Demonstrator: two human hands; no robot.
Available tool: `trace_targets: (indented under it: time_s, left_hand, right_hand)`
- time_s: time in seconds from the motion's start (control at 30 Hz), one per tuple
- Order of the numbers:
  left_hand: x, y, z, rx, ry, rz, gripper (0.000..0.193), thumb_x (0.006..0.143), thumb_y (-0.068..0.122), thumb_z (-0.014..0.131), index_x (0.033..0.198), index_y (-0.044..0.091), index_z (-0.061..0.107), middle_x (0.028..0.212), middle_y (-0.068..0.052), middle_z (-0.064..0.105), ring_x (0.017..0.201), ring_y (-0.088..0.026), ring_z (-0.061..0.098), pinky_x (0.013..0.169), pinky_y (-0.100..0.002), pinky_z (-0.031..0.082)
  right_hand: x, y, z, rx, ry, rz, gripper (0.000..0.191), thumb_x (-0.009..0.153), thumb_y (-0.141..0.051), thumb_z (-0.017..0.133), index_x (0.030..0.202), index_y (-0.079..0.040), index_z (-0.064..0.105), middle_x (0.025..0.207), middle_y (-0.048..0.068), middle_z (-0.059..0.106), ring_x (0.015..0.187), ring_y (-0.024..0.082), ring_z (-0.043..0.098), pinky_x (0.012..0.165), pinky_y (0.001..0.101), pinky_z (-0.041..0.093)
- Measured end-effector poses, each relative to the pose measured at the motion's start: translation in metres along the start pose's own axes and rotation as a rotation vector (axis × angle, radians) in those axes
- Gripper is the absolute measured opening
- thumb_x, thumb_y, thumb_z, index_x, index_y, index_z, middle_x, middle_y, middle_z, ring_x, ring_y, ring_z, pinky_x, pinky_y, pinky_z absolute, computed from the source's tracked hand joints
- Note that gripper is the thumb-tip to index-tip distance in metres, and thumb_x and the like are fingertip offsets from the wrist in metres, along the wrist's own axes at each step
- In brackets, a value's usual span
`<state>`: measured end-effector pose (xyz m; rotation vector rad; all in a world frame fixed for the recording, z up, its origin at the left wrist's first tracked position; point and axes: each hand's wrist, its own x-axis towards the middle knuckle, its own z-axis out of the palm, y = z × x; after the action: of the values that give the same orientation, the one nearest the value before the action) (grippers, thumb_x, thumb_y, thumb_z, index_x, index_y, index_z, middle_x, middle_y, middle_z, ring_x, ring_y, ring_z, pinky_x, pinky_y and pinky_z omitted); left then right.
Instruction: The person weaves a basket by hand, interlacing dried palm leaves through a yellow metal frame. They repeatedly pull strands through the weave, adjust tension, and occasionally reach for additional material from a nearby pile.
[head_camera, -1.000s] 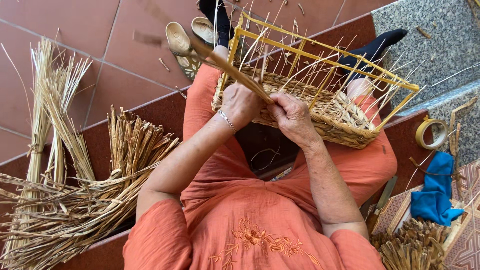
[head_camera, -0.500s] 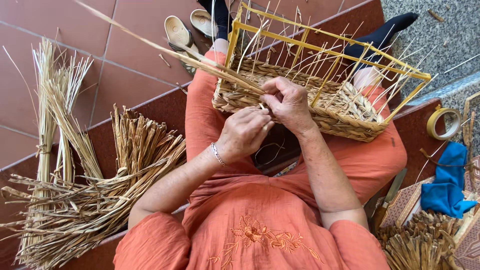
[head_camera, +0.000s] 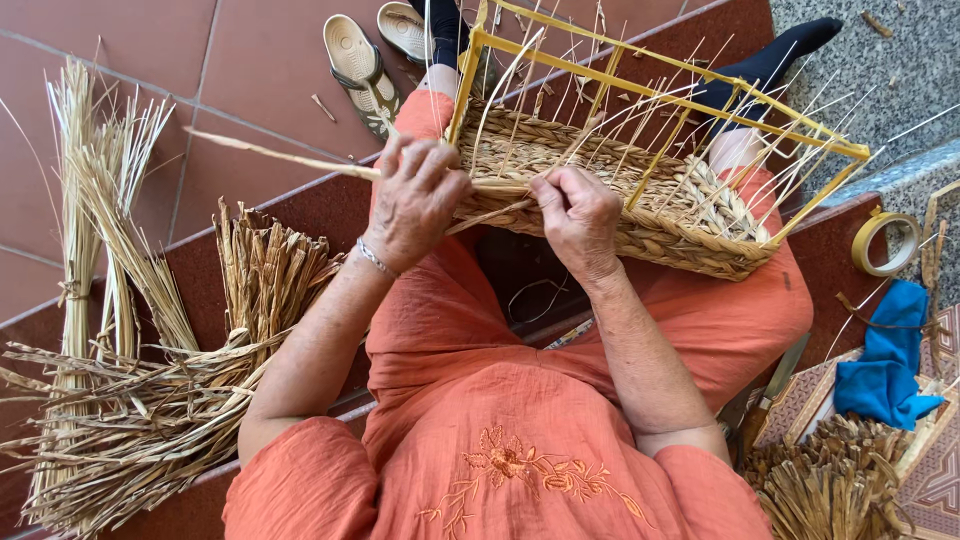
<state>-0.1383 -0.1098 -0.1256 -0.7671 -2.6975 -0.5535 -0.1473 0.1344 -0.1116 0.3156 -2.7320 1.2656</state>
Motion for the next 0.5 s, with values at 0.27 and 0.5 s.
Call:
trace_targets:
  time_s: [0.27,0.5]
  left_hand:
    - [-0.015,0.020,-0.002,-0.313,-0.038,-0.244,0.013,0.098,0.015,0.074,0.108,0.013,0.067,0.106,-0.006,0.058,0.104,-0.026,0.056,0.090,-0.041,0.043]
    - [0.007,0.024,-0.033,-0.096,0.144,-0.015,0.018,0.092,0.018,0.077,0.106,0.013,0.068,0.111,-0.003,0.061,0.107,-0.022,0.058,0.100,-0.042,0.041]
  right_hand:
    - [0.010,0.002,0.009,0.041,0.025,0.066,0.009,0.097,-0.009,0.079,0.096,-0.007,0.070,0.075,0.001,0.072,0.060,0.009,0.066,0.051,0.0253,0.049]
    - [0.014,-0.011,0.020,-0.143,0.182,-0.268,0.037,0.095,-0.002,0.072,0.130,-0.001,0.060,0.114,0.016,0.064,0.100,0.023,0.071,0.076,0.0239,0.063]
